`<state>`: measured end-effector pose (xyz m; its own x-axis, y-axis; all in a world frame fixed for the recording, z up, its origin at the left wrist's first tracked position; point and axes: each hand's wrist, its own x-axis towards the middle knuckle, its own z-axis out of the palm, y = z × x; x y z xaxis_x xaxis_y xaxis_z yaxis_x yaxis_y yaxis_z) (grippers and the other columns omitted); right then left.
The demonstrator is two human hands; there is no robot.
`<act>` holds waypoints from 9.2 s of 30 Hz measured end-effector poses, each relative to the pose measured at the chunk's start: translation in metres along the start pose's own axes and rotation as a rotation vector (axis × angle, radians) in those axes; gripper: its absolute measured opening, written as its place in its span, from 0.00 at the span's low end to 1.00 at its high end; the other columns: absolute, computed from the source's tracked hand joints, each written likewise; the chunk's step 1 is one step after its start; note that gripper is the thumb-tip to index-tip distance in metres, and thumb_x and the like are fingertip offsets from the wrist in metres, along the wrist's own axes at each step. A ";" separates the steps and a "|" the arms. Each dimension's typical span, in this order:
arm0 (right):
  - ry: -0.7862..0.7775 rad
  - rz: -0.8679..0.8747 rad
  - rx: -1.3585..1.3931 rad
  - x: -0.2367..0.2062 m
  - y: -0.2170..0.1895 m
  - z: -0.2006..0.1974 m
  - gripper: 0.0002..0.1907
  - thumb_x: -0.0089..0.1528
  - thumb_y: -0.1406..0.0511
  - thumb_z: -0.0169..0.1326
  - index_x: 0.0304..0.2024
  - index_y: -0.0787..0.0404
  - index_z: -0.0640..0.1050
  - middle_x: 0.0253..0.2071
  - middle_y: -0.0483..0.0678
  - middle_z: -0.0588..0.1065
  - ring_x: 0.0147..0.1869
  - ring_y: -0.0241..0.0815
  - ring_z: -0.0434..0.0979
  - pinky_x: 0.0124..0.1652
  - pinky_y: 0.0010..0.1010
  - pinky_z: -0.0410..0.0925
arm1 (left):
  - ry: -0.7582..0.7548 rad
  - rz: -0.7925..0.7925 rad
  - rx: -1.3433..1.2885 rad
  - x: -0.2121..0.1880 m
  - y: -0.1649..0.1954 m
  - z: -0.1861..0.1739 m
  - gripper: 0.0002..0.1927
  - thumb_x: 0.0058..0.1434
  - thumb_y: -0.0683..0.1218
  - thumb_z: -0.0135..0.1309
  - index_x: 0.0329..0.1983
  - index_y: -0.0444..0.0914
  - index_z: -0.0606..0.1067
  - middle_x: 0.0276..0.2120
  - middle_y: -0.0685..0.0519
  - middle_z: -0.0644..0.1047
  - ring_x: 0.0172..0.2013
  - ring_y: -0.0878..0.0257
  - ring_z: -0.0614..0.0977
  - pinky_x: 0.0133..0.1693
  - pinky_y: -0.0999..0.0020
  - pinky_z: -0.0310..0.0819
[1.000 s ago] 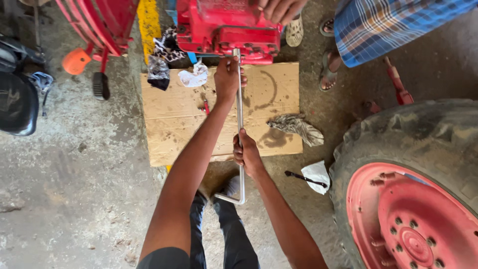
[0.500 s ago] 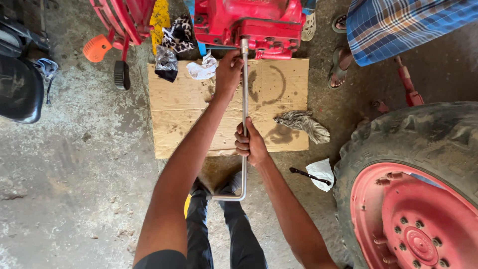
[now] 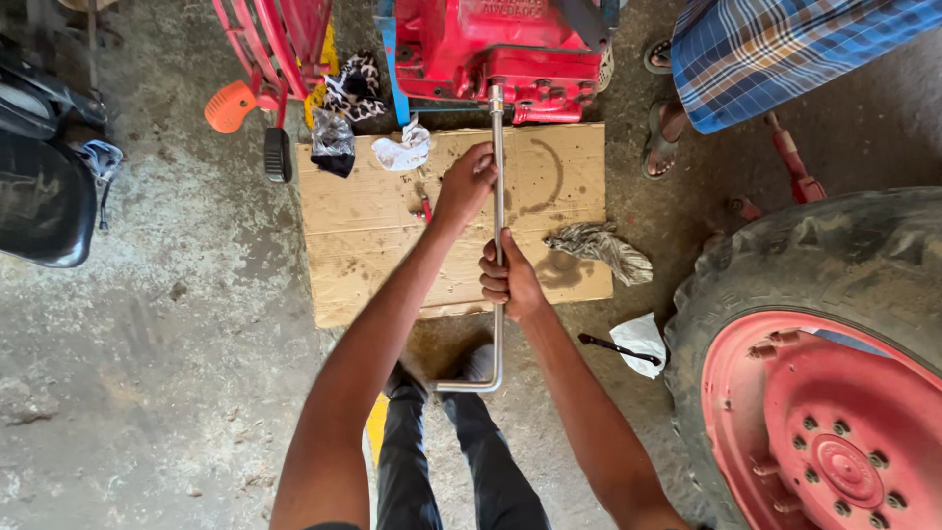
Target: The person cleans a red machine with a cloth, then uses a wrench and a long metal rod to tighten bolts on the machine. Another person assists by using a wrench on the same machine.
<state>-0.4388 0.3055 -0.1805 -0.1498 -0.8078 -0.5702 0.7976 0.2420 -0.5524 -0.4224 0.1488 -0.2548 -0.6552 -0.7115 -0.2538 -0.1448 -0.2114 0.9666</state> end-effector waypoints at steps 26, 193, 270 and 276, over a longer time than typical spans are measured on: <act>0.215 -0.029 -0.074 0.020 0.015 -0.001 0.27 0.71 0.42 0.40 0.31 0.55 0.65 0.17 0.35 0.53 0.15 0.29 0.46 0.15 0.25 0.44 | -0.008 -0.105 0.266 -0.085 -0.022 -0.006 0.20 0.76 0.53 0.44 0.47 0.30 0.75 0.28 0.41 0.80 0.28 0.54 0.83 0.32 0.61 0.76; 0.160 -0.060 -0.736 -0.003 0.059 -0.012 0.14 0.62 0.55 0.64 0.39 0.59 0.83 0.23 0.37 0.64 0.27 0.29 0.59 0.26 0.28 0.54 | 0.316 0.244 -0.667 -0.123 0.040 -0.022 0.16 0.76 0.57 0.42 0.45 0.39 0.68 0.32 0.57 0.69 0.25 0.68 0.66 0.25 0.72 0.61; 0.049 0.105 -1.081 0.314 0.143 -0.328 0.20 0.66 0.53 0.51 0.56 0.53 0.75 0.48 0.48 0.79 0.52 0.45 0.80 0.52 0.40 0.72 | -0.488 -0.245 0.439 0.146 -0.343 -0.065 0.27 0.51 0.41 0.59 0.57 0.44 0.74 0.53 0.59 0.74 0.41 0.63 0.82 0.35 0.62 0.76; 0.073 0.073 -0.011 0.179 0.084 -0.321 0.21 0.68 0.50 0.48 0.57 0.51 0.75 0.48 0.45 0.80 0.51 0.44 0.81 0.53 0.42 0.74 | -0.878 -0.230 0.179 0.057 -0.231 0.038 0.29 0.60 0.44 0.61 0.65 0.38 0.72 0.56 0.49 0.77 0.49 0.60 0.82 0.46 0.62 0.78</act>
<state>-0.5858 0.3538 -0.5236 -0.1339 -0.7466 -0.6516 0.8016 0.3050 -0.5142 -0.4544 0.1825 -0.4914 -0.9127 0.1135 -0.3926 -0.4052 -0.1258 0.9055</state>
